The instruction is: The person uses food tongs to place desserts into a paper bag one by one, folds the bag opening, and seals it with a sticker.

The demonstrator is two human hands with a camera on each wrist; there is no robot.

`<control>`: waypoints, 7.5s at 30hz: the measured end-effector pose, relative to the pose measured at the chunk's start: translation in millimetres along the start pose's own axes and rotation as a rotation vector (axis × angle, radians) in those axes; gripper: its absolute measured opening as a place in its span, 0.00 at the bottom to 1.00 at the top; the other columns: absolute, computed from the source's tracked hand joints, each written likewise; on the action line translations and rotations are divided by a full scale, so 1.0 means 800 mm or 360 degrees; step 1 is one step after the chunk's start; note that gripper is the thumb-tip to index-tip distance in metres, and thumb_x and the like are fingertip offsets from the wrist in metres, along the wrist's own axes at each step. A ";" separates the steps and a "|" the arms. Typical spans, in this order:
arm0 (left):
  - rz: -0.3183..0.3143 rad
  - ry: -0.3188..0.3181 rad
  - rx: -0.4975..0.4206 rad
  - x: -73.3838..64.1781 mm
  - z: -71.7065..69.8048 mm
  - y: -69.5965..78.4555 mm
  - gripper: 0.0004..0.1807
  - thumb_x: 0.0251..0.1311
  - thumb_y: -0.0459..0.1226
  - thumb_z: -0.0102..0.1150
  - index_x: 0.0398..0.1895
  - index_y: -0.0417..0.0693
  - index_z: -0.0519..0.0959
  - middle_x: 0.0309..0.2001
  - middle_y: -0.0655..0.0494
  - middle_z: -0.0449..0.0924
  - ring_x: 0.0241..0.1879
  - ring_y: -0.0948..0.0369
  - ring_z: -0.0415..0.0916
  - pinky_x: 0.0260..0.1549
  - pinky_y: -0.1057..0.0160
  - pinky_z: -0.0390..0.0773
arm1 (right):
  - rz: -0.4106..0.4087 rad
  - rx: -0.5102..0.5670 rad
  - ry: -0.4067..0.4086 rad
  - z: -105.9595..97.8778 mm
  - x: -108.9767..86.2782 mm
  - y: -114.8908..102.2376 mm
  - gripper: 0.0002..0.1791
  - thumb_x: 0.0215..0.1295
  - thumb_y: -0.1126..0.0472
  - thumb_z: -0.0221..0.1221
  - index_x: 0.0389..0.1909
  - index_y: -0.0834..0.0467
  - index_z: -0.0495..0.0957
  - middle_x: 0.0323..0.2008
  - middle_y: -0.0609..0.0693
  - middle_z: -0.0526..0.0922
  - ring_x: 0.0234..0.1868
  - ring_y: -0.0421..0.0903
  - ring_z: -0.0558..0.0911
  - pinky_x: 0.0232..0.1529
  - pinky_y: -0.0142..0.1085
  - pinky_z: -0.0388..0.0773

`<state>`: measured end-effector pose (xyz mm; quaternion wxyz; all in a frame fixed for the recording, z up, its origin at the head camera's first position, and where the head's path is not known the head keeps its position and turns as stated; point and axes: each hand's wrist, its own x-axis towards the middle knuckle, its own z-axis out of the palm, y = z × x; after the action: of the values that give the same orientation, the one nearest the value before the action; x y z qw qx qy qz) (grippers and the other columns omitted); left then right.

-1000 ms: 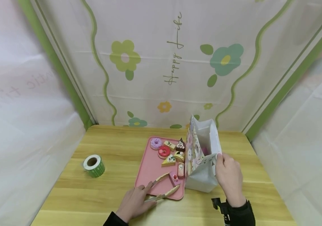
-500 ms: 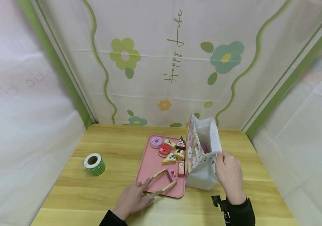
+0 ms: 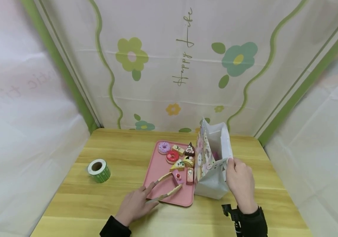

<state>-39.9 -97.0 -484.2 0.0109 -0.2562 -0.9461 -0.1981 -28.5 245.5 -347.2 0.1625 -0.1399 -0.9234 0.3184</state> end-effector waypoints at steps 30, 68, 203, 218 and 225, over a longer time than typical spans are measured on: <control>-0.0077 0.0206 0.0049 0.014 -0.021 0.003 0.38 0.54 0.56 0.69 0.66 0.49 0.75 0.27 0.61 0.72 0.15 0.69 0.58 0.14 0.67 0.60 | 0.0009 0.0022 0.0080 0.001 0.010 0.006 0.25 0.77 0.55 0.40 0.17 0.59 0.67 0.16 0.53 0.68 0.16 0.49 0.66 0.16 0.40 0.60; 0.0199 0.0641 -0.0075 0.086 -0.118 0.082 0.39 0.59 0.58 0.63 0.67 0.43 0.73 0.25 0.57 0.73 0.16 0.68 0.58 0.12 0.69 0.57 | 0.0000 -0.0081 0.0079 -0.010 0.017 0.004 0.26 0.77 0.54 0.39 0.15 0.57 0.64 0.14 0.52 0.66 0.15 0.50 0.66 0.15 0.40 0.58; -0.0450 0.0246 0.0115 0.044 0.072 0.097 0.37 0.53 0.55 0.69 0.61 0.41 0.78 0.29 0.47 0.79 0.17 0.56 0.71 0.14 0.59 0.68 | 0.0026 -0.0048 0.0006 -0.001 0.021 0.001 0.25 0.77 0.54 0.38 0.20 0.60 0.71 0.18 0.54 0.71 0.17 0.50 0.69 0.15 0.40 0.61; -0.0478 0.0187 0.0048 0.039 0.070 0.091 0.35 0.54 0.54 0.69 0.60 0.44 0.79 0.26 0.51 0.78 0.18 0.56 0.73 0.14 0.59 0.67 | 0.0043 -0.0042 0.0018 -0.002 0.016 0.006 0.26 0.77 0.54 0.38 0.18 0.58 0.67 0.16 0.53 0.68 0.16 0.49 0.66 0.15 0.40 0.59; -0.0481 0.0217 0.0024 0.030 0.062 0.089 0.34 0.53 0.54 0.69 0.60 0.44 0.80 0.25 0.53 0.77 0.18 0.59 0.72 0.14 0.60 0.68 | 0.0044 -0.0028 0.0041 0.000 0.015 0.004 0.26 0.77 0.53 0.38 0.17 0.58 0.67 0.16 0.53 0.69 0.15 0.49 0.67 0.14 0.40 0.59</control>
<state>-21.7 -10.2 -500.3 0.0472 -0.0969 -0.9723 -0.2072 -39.2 252.6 -346.5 0.1688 -0.1583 -0.9219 0.3106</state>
